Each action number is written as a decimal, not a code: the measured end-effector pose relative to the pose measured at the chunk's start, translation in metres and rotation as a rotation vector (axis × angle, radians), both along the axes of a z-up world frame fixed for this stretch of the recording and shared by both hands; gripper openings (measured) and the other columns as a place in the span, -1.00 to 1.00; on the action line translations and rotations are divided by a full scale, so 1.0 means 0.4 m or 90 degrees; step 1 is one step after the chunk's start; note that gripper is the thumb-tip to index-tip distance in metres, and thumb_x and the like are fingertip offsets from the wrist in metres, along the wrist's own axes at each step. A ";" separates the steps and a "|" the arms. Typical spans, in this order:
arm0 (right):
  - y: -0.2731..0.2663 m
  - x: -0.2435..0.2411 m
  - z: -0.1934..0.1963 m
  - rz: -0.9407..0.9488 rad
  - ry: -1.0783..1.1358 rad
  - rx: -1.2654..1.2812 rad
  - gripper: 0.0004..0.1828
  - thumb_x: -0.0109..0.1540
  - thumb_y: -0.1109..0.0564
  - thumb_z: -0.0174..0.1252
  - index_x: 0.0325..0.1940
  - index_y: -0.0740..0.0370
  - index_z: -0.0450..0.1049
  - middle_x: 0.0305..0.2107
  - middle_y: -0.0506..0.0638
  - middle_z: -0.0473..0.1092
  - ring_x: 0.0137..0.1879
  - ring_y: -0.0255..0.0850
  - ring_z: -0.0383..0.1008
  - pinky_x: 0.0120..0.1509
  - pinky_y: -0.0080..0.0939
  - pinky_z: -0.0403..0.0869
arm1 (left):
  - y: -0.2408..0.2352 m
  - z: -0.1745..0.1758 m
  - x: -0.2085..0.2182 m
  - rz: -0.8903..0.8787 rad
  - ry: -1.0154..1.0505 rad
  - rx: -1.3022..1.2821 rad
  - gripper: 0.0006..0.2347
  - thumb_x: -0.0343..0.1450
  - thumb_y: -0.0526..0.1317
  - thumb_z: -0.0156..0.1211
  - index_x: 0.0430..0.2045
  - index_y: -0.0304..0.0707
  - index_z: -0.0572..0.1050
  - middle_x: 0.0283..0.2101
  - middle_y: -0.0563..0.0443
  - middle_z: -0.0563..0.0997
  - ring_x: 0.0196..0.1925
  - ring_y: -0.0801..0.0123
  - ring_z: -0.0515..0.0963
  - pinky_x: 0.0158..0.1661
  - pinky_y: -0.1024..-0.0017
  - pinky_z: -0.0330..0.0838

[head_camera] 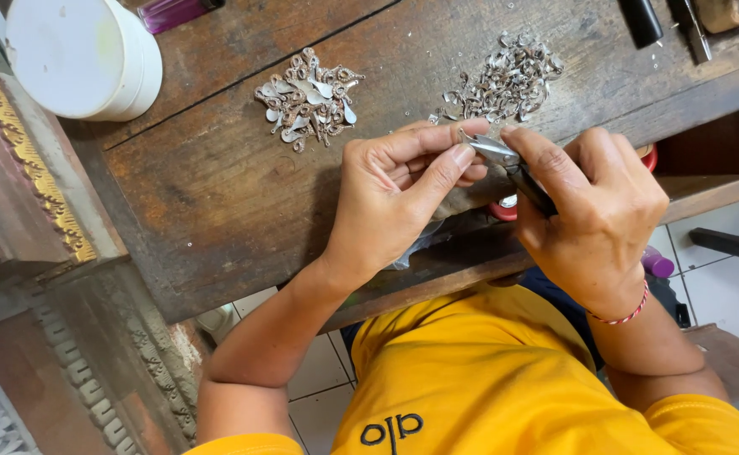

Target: The person uses pliers to trim small metal pieces on a wooden workbench. They repeatedly pick up pieces, trim edges, and place them into a green tray. The person also moves a black tray aside to access the workspace.

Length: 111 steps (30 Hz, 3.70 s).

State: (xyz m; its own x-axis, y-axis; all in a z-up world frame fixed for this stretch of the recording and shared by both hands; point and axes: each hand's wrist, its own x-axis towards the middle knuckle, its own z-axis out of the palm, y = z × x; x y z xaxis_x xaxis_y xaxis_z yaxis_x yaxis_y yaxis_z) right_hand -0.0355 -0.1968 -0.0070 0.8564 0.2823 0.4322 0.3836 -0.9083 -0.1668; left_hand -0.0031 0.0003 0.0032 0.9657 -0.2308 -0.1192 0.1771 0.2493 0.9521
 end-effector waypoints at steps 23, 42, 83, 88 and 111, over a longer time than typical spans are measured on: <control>-0.010 -0.020 0.001 -0.010 0.033 -0.016 -0.38 0.12 0.30 0.20 0.27 0.03 0.66 -0.42 -0.04 0.30 -0.39 -0.03 0.35 -0.32 -0.11 0.26 | -0.002 0.006 0.000 -0.007 0.013 0.021 -0.83 0.50 -0.39 0.19 -0.07 -0.44 0.61 -0.05 -0.03 0.69 -0.19 0.42 0.73 -0.03 0.60 0.66; -0.018 -0.011 0.017 -0.009 0.121 0.010 -0.44 0.18 0.19 0.26 0.29 -0.05 0.59 -0.42 -0.09 0.35 -0.40 -0.06 0.41 -0.39 -0.11 0.30 | -0.002 0.011 0.003 0.004 0.009 0.037 -0.84 0.50 -0.40 0.19 -0.09 -0.43 0.62 -0.14 -0.02 0.67 -0.19 0.40 0.73 -0.03 0.61 0.64; 0.034 0.002 0.009 0.015 0.464 0.970 -0.84 0.35 0.11 0.13 -0.16 0.25 0.35 -0.57 -0.12 0.14 -0.53 -0.42 0.14 -0.48 -0.47 0.10 | -0.023 0.002 -0.005 -0.091 -0.047 -0.046 -0.74 0.45 -0.41 0.31 0.02 -0.37 0.55 -0.02 -0.01 0.61 -0.01 0.44 0.66 0.13 0.52 0.63; 0.027 0.003 0.022 0.010 0.399 0.741 -0.84 0.38 0.11 0.12 -0.19 0.25 0.36 -0.51 -0.11 0.30 -0.42 -0.42 0.29 -0.30 -0.47 0.32 | -0.023 -0.009 -0.004 -0.068 -0.067 -0.041 -0.82 0.49 -0.36 0.29 -0.04 -0.32 0.58 -0.09 0.01 0.62 -0.01 0.48 0.65 0.11 0.57 0.62; -0.115 0.058 -0.150 0.020 -0.196 0.375 -0.99 0.45 0.44 0.18 -0.06 0.54 0.49 -0.41 0.23 0.40 -0.50 -0.05 0.24 -0.34 -0.10 0.19 | -0.001 0.003 0.036 0.092 0.045 -0.086 -0.69 0.46 -0.43 0.22 0.12 -0.51 0.47 -0.01 -0.31 0.66 0.06 0.12 0.70 0.10 0.38 0.65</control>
State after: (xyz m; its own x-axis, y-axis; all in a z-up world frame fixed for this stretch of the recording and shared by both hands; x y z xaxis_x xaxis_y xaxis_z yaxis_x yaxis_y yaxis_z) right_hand -0.0123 -0.2430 -0.0669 0.6643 -0.0531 0.7455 0.5175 -0.6871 -0.5100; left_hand 0.0112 -0.0002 0.0045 0.9803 -0.1085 -0.1651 0.1951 0.4019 0.8947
